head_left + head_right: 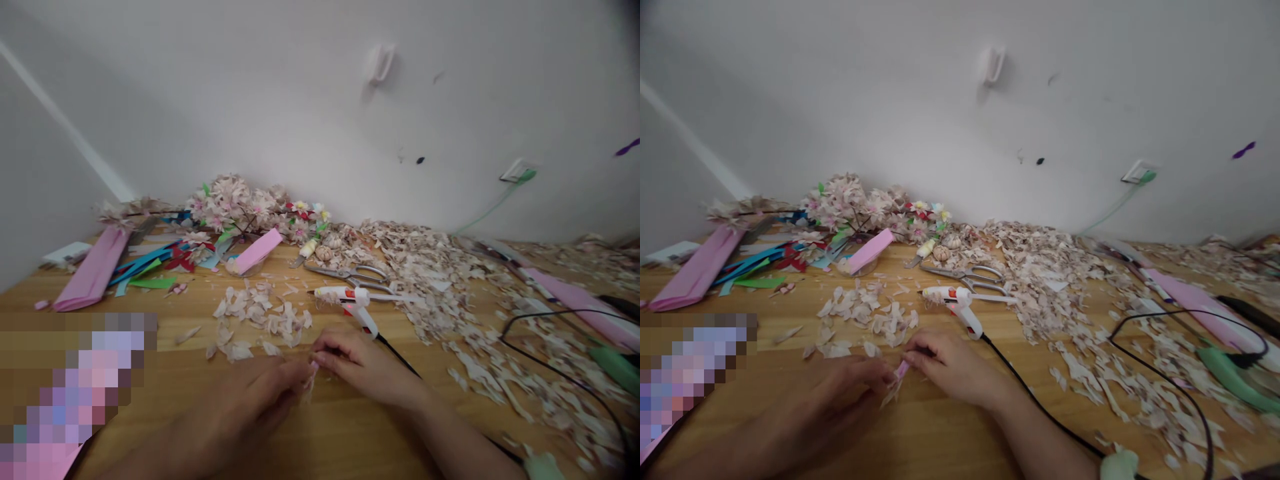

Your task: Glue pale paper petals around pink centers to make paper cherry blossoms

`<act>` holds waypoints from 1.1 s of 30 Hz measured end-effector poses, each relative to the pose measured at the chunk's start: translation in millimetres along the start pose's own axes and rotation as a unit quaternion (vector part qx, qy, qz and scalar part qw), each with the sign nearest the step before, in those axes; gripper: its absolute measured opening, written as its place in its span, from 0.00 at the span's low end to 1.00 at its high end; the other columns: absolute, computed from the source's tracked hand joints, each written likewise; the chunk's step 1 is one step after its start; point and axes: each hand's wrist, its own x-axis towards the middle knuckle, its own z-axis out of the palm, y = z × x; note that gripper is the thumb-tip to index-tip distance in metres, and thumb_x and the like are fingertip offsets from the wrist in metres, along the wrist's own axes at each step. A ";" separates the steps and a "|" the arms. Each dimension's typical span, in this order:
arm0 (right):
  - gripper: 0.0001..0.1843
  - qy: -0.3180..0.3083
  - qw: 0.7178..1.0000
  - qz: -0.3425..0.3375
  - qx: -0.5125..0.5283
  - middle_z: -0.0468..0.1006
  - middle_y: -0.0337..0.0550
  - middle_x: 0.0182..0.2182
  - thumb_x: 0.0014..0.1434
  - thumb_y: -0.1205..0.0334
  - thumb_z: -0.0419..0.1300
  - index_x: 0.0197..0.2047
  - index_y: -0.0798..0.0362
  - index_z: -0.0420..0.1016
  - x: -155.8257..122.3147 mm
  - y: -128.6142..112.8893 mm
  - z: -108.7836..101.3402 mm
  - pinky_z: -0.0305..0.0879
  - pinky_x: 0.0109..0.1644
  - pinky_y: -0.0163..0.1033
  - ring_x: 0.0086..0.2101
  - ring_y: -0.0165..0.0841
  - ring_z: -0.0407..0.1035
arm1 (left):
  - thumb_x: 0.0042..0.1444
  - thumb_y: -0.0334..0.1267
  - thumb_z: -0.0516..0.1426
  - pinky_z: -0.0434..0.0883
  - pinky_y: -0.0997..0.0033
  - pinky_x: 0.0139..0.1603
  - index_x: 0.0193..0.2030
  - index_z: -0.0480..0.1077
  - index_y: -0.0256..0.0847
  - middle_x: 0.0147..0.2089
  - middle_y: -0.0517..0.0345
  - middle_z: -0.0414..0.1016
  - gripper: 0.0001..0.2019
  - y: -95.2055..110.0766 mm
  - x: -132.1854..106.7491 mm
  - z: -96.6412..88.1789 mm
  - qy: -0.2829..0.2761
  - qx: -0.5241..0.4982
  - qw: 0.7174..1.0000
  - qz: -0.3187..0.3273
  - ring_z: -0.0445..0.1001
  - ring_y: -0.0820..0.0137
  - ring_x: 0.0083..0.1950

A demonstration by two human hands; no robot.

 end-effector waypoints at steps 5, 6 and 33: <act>0.08 0.002 1.000 0.000 -0.002 0.74 0.39 0.29 0.60 0.65 0.53 0.32 0.54 0.72 -0.7 -0.9 -0.7 0.61 0.35 0.33 0.31 0.29 0.67 | 0.53 0.32 0.53 0.69 0.76 0.32 0.44 0.70 0.49 0.34 0.58 0.78 0.13 2.7 1.5 -2.2 -0.004 0.000 1.000 0.001 0.74 0.72 0.31; 0.08 0.001 1.000 0.002 -0.002 0.74 0.39 0.29 0.60 0.65 0.53 0.32 0.54 0.72 -0.7 -1.6 -1.0 0.61 0.35 0.33 0.31 0.29 0.67 | 0.53 0.32 0.54 0.69 0.76 0.32 0.44 0.71 0.49 0.33 0.59 0.78 0.12 3.0 1.8 -2.3 0.001 -0.007 1.000 0.000 0.74 0.72 0.31; 0.09 0.108 0.983 -0.120 -0.092 0.73 0.43 0.30 0.62 0.65 0.49 0.35 0.54 0.70 1.3 -6.2 18.0 0.63 0.36 0.36 0.32 0.32 0.67 | 0.52 0.36 0.56 0.65 0.61 0.52 0.50 0.58 0.50 0.40 0.60 0.71 0.19 -4.7 5.3 12.3 0.138 -0.091 0.978 -0.125 0.70 0.66 0.46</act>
